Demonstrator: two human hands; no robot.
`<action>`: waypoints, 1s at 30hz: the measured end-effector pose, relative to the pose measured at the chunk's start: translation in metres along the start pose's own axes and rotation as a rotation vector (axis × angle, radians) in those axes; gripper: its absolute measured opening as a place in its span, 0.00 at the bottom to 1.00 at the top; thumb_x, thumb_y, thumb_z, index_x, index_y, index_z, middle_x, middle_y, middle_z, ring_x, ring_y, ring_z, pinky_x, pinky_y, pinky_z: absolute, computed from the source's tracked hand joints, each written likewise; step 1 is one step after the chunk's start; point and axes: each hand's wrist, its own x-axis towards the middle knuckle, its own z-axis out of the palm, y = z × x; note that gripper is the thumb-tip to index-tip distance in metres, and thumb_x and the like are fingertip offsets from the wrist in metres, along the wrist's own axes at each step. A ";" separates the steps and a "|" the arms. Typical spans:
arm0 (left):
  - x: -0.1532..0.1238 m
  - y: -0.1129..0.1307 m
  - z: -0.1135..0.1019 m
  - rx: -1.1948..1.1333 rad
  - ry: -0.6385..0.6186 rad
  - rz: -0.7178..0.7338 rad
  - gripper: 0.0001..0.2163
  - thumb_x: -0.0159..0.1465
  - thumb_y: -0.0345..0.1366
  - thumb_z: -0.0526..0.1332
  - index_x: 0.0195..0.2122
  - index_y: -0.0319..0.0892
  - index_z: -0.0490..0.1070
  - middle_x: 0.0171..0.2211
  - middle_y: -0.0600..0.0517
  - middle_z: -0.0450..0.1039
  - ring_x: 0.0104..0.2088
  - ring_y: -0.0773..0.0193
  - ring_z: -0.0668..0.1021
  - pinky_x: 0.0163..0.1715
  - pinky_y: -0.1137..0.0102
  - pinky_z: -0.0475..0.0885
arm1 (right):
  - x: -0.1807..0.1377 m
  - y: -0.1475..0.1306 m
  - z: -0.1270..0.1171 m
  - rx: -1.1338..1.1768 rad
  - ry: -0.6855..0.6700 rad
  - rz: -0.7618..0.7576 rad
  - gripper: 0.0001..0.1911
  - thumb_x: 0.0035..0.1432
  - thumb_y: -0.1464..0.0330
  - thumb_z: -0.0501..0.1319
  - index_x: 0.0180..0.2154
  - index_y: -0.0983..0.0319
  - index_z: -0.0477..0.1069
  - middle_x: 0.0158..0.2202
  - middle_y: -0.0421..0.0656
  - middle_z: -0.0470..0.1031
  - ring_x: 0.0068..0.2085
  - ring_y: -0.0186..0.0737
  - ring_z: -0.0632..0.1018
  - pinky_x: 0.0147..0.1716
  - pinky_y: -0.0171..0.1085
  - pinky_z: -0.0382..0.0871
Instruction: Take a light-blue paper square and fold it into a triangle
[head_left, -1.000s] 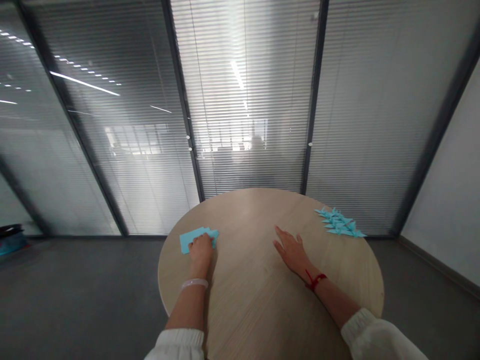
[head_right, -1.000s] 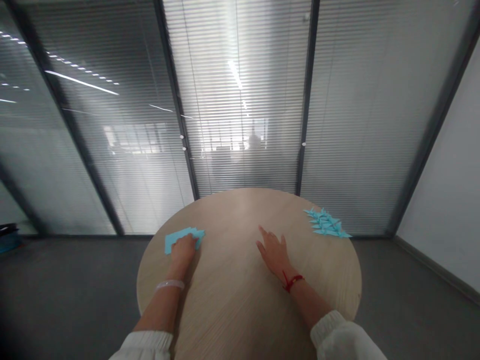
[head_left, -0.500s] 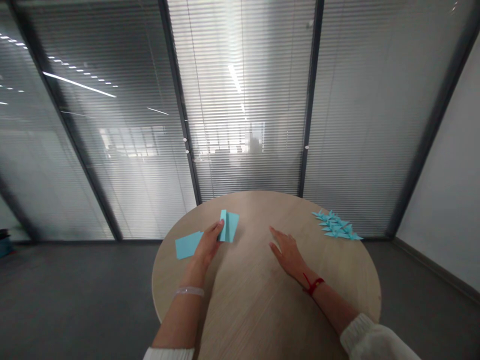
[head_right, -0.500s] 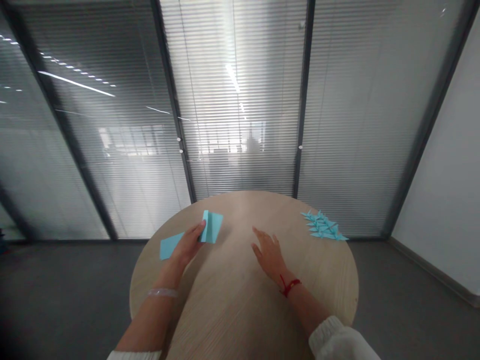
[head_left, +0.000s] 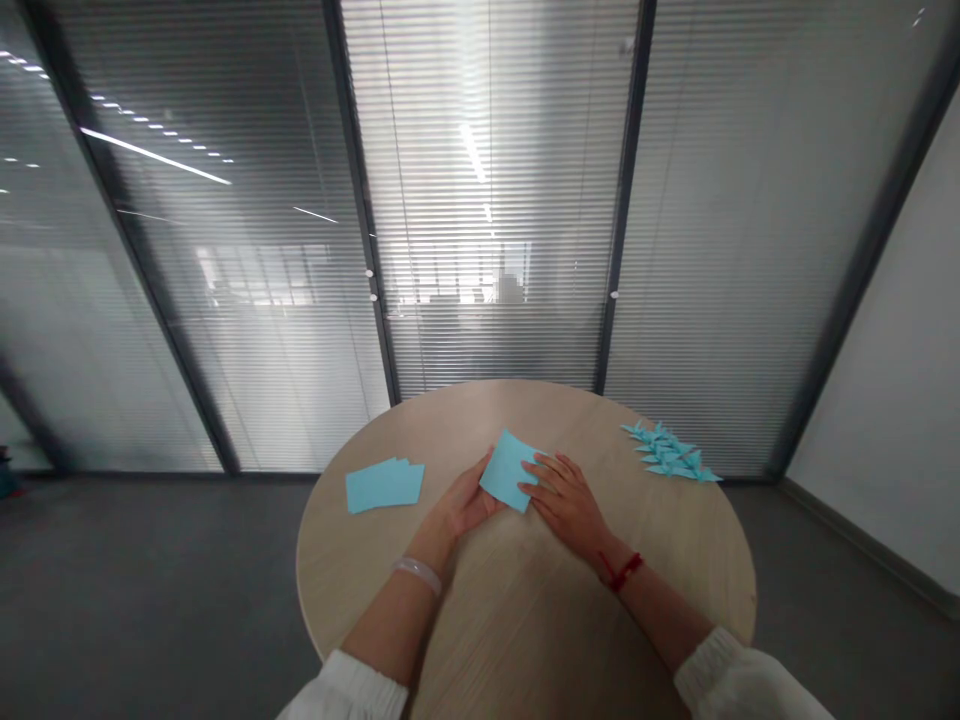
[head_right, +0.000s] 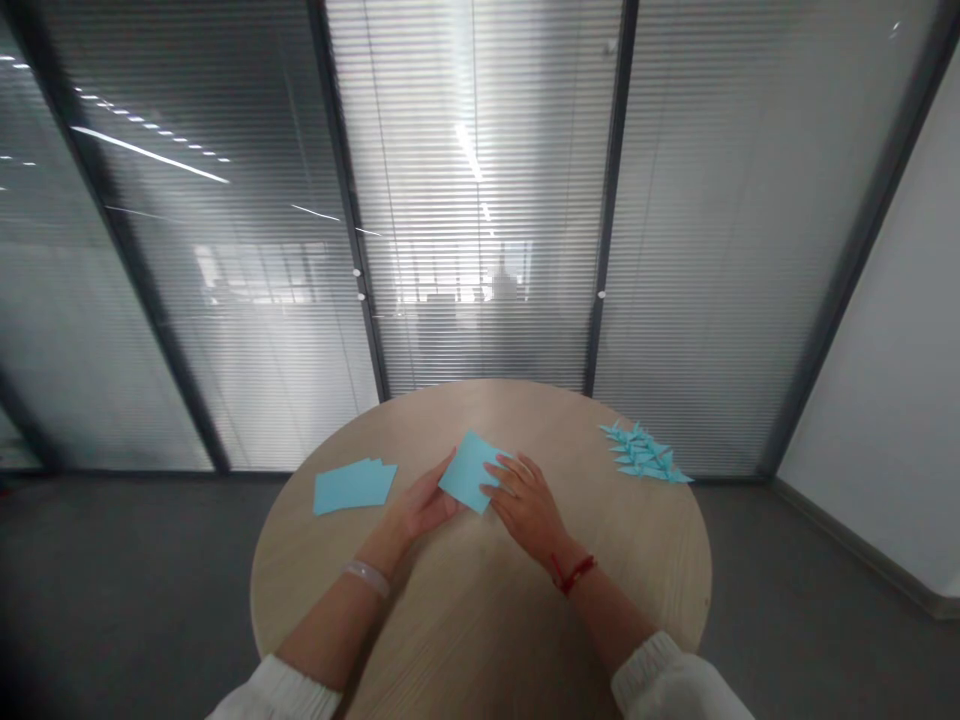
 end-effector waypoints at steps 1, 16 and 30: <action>-0.001 0.000 -0.001 -0.012 0.008 -0.009 0.20 0.66 0.44 0.51 0.47 0.30 0.70 0.41 0.39 0.76 0.38 0.59 0.78 0.42 0.65 0.70 | 0.000 0.000 0.000 0.014 0.000 -0.003 0.12 0.62 0.71 0.56 0.45 0.55 0.73 0.52 0.42 0.73 0.58 0.42 0.66 0.58 0.51 0.56; -0.004 -0.005 -0.005 0.366 0.219 0.142 0.12 0.55 0.37 0.67 0.36 0.32 0.74 0.31 0.42 0.78 0.30 0.61 0.78 0.38 0.68 0.72 | -0.003 0.000 0.006 0.281 0.007 0.193 0.07 0.61 0.66 0.58 0.36 0.57 0.74 0.37 0.44 0.77 0.42 0.42 0.74 0.46 0.47 0.66; -0.004 -0.017 0.009 0.589 0.054 0.072 0.21 0.55 0.49 0.64 0.41 0.36 0.75 0.41 0.42 0.75 0.43 0.55 0.75 0.40 0.62 0.73 | -0.006 0.007 0.012 0.450 0.092 0.604 0.09 0.57 0.61 0.60 0.30 0.60 0.72 0.38 0.45 0.70 0.42 0.42 0.72 0.45 0.43 0.66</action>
